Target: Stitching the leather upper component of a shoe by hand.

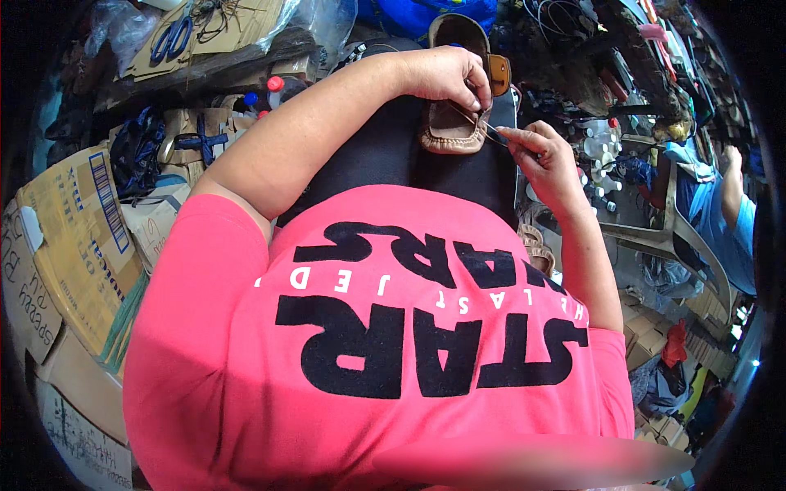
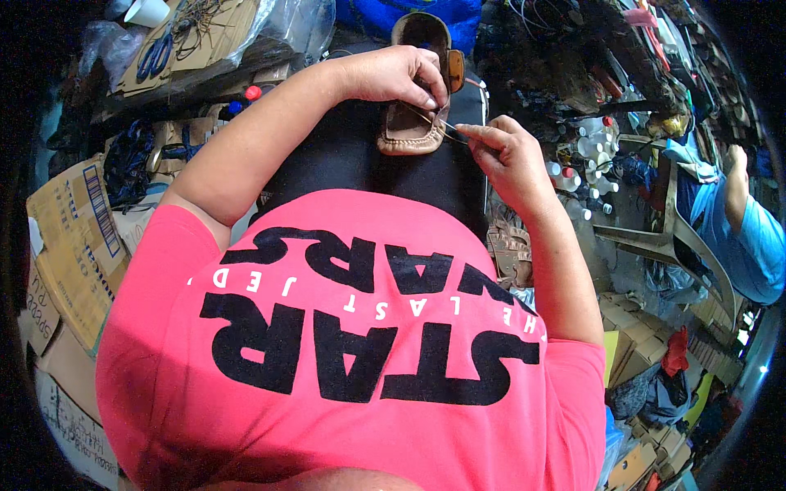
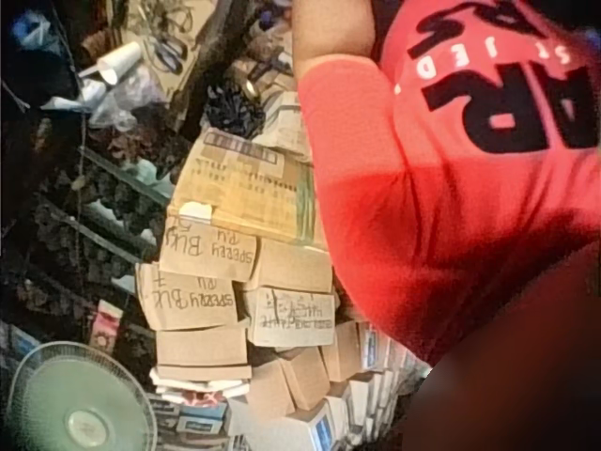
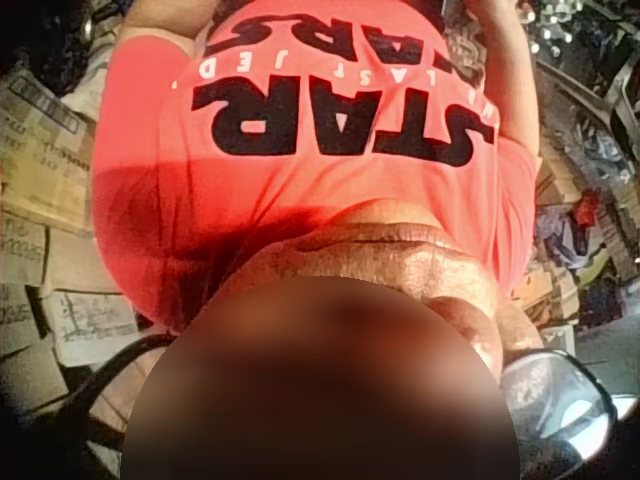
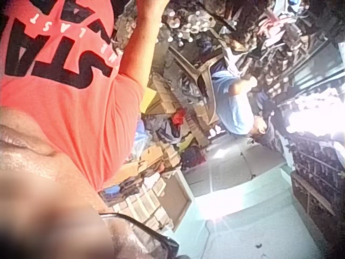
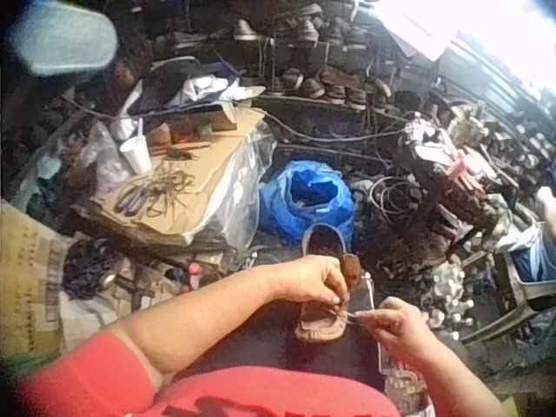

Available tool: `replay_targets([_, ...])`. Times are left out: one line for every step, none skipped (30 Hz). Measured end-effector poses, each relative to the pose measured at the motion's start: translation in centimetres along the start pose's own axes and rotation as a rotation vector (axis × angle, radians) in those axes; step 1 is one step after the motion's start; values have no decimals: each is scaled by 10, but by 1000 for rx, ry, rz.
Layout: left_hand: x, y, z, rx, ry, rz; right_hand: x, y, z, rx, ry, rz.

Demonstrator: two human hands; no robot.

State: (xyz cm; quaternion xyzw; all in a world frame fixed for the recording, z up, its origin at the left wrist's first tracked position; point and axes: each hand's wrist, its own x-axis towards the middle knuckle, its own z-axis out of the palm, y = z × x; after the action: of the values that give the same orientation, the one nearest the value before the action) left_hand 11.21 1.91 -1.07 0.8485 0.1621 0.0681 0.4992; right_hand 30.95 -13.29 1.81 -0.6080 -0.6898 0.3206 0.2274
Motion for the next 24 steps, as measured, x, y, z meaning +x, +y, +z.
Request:
replay_targets([0, 0, 0, -2, 1, 0, 1, 1, 0, -1, -2, 1])
replay_targets([0, 0, 0, -7, -12, -7, 2, 2, -1, -21, -12, 1])
replay_targets([0, 1, 0, -11, -24, -13, 2, 2, -2, -42, -21, 1])
replay_targets([0, 1, -1, -12, -23, -13, 2, 1, -3, -42, -22, 1])
replay_targets([0, 3, -2, -8, -31, -15, 3, 0, -4, -56, -30, 5])
replay_targets([0, 4, -2, -4, -39, -17, 4, -2, -5, -70, -39, 9])
replay_targets([1, 3, -2, -5, -40, -16, 5, -5, -6, -70, -38, 10])
replay_targets([1, 2, -2, -25, -47, -15, 7, -8, -6, -82, -37, 8])
replay_targets([2, 1, -2, -45, -54, -14, 8, -11, -6, -94, -35, 5])
replay_targets([3, 0, -2, -46, -53, -15, 10, -12, -8, -94, -37, 4])
replay_targets([4, -1, -3, -39, -67, -17, 12, -13, -10, -120, -58, -18])
replay_targets([4, -1, -3, -32, -82, -18, 15, -14, -12, -146, -79, -40])
replay_targets([5, -2, -3, -32, -81, -20, 18, -15, -14, -146, -80, -41])
replay_targets([6, -3, -3, -40, -81, -19, 21, -16, -16, -164, -93, -74])
replay_targets([6, -3, -3, -47, -81, -19, 23, -16, -17, -182, -106, -108])
replay_targets([6, -4, -2, -48, -80, -21, 25, -15, -16, -181, -108, -109])
replay_targets([7, -4, -2, -49, -85, -24, 27, -14, -15, -121, -138, -88])
replay_targets([7, -5, -2, -50, -88, -28, 30, -12, -14, -62, -168, -66])
replay_targets([7, -6, -2, -50, -87, -28, 32, -6, -14, -62, -169, -67])
replay_targets([5, -7, -3, -2, -80, 25, 35, 3, -14, -11, -205, -16])
replay_targets([4, -8, -3, 46, -74, 79, 36, 10, -15, 40, -240, 36])
replay_targets([5, -9, -3, 45, -72, 78, 37, 15, -15, 40, -242, 35])
replay_targets([5, -10, -3, 53, -76, 91, 38, 17, -15, 176, -271, 60])
replay_targets([6, -12, -2, 60, -80, 103, 40, 19, -14, 311, -299, 85])
